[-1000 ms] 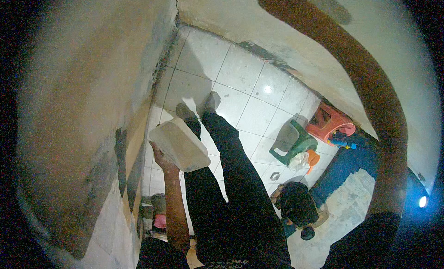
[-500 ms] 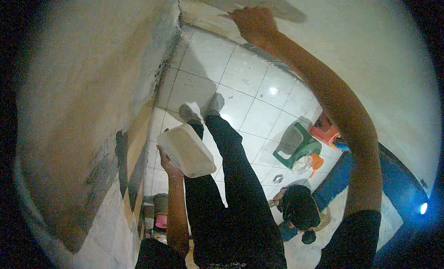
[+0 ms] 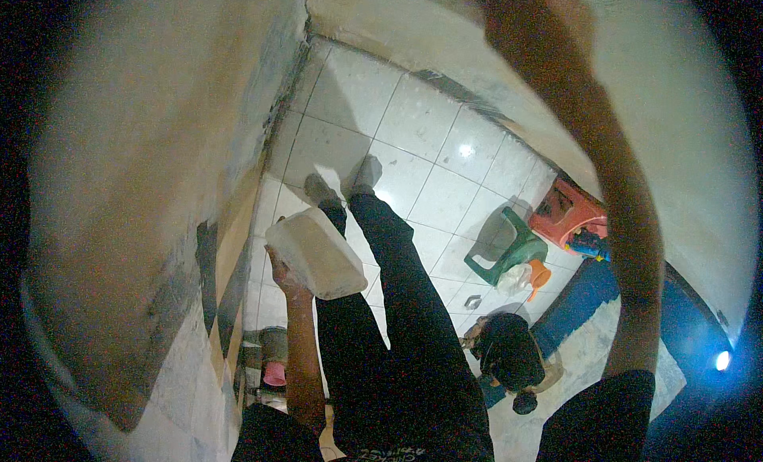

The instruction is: The person patches a wall using a putty knife to apply compound from a plastic container.

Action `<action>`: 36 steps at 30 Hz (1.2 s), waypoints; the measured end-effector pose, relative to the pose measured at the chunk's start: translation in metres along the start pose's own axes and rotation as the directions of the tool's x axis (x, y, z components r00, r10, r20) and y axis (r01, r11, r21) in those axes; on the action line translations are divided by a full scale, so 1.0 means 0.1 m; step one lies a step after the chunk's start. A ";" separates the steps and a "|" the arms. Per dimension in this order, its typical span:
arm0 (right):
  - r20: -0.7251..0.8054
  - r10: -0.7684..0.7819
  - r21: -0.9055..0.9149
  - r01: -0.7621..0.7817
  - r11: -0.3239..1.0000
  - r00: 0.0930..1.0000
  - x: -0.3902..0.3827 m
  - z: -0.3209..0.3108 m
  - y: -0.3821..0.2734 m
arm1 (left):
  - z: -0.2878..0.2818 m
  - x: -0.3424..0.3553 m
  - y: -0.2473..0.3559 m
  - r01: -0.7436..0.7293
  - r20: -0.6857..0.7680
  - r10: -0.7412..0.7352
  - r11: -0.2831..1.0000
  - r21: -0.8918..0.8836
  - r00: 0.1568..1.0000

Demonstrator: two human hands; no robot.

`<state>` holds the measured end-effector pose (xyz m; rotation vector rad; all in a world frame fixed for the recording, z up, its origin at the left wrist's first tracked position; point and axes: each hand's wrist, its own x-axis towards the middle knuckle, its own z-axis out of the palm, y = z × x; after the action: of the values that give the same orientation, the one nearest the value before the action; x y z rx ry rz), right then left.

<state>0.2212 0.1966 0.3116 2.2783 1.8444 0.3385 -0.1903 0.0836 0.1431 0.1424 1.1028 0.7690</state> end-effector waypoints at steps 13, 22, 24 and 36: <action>-0.046 -0.075 -0.208 0.064 0.976 0.996 -0.38 0.66 0.56 | 0.04 0.03 -0.13 0.059 0.035 -0.059 0.998 -0.012 0.998; 0.262 -0.035 0.085 0.014 0.996 0.964 -0.19 1.09 -0.17 | 0.07 0.07 -0.13 0.047 0.134 -0.040 0.998 -0.047 0.990; 0.261 -0.113 0.024 0.110 0.994 0.959 -0.07 1.52 -0.06 | 0.17 0.11 -0.20 0.065 0.146 -0.056 0.996 -0.063 0.988; -0.049 0.153 0.283 -0.133 0.950 0.987 -0.23 -0.13 0.03 | -0.09 0.06 -0.07 0.057 0.077 -0.048 0.992 -0.111 0.996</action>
<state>0.2157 0.1731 0.3236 2.6287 1.8678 0.1908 -0.1933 0.0796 0.1311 0.0454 0.9862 0.7715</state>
